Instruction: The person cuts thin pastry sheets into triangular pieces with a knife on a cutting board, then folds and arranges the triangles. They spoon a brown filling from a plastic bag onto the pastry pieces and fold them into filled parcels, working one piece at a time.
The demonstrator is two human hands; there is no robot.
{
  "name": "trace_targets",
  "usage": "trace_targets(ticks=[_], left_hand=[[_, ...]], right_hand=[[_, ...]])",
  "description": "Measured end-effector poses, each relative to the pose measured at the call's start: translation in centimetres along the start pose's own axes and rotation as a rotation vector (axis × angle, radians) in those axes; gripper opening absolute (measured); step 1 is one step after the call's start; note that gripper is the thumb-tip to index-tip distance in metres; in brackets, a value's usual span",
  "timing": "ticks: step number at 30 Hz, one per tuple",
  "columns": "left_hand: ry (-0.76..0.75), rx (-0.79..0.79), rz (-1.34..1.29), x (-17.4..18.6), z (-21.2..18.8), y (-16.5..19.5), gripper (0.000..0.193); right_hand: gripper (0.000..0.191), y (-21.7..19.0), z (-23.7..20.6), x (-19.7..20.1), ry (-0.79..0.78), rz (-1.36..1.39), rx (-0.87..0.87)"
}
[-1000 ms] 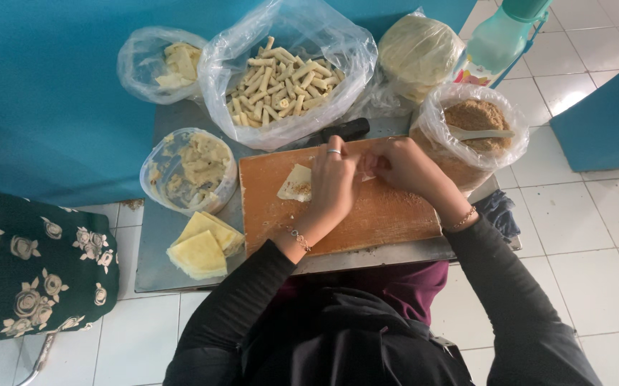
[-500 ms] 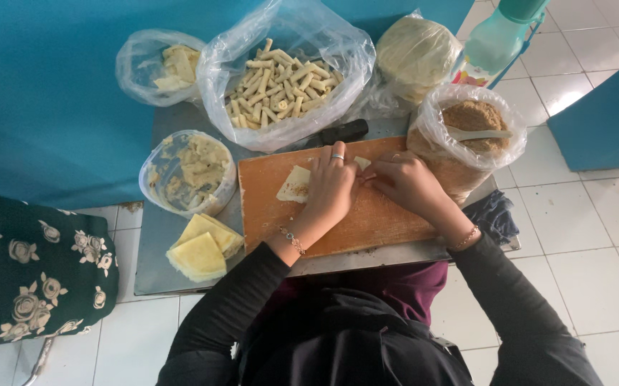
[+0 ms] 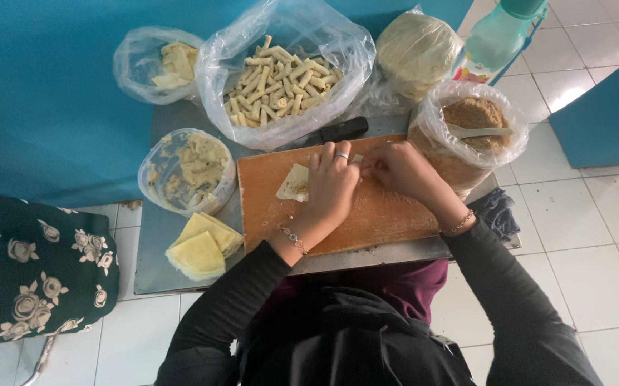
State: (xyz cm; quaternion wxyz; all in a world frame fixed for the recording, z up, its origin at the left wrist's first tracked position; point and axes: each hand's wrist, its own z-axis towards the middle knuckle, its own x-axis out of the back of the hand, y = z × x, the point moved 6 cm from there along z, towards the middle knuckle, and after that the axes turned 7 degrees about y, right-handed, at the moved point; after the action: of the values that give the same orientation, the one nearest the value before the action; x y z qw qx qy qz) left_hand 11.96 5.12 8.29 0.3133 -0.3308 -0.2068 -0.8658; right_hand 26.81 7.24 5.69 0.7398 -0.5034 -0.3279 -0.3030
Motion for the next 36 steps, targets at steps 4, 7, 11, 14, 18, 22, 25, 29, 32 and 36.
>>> trace_targets(ticks=[4,7,11,14,18,22,25,29,32,36], left_hand=[[-0.097,0.002,-0.014,-1.1,-0.2,-0.1,0.013],[-0.039,0.029,-0.041,-1.4,0.0,-0.5,0.012],[-0.056,0.041,-0.065,-1.9,0.1,-1.3,0.008],[-0.070,0.052,-0.048,-2.1,0.4,-1.6,0.003],[-0.097,-0.014,0.033,-2.2,0.6,-1.6,0.002],[-0.054,-0.063,0.056,-2.2,0.7,-1.1,0.005],[-0.101,-0.085,0.091,-2.5,0.6,-0.9,0.002],[-0.047,-0.026,0.037,-2.1,0.7,-1.2,0.002],[-0.042,-0.029,0.164,-2.2,0.5,-0.8,0.003],[-0.050,-0.011,0.173,-2.4,0.2,-0.4,0.002]], right_hand=[[0.010,-0.7,-0.2,0.5,0.099,-0.107,0.078],[0.012,-1.7,-1.4,1.3,0.188,-0.247,0.136],[0.010,-3.0,-2.3,1.3,0.241,-0.327,0.193],[0.009,-3.1,-2.1,1.0,0.234,-0.394,0.197],[0.019,-3.7,-2.2,0.6,0.242,-0.520,0.307],[0.027,-4.0,-2.7,0.2,0.235,-0.610,0.310],[0.034,-4.5,-3.6,-0.2,0.265,-0.685,0.288],[0.044,-4.5,-4.3,-1.2,0.244,-0.717,0.255],[0.039,-4.0,-3.6,-1.9,0.229,-0.733,0.221],[0.038,-3.6,-2.2,-2.6,0.212,-0.742,0.187]])
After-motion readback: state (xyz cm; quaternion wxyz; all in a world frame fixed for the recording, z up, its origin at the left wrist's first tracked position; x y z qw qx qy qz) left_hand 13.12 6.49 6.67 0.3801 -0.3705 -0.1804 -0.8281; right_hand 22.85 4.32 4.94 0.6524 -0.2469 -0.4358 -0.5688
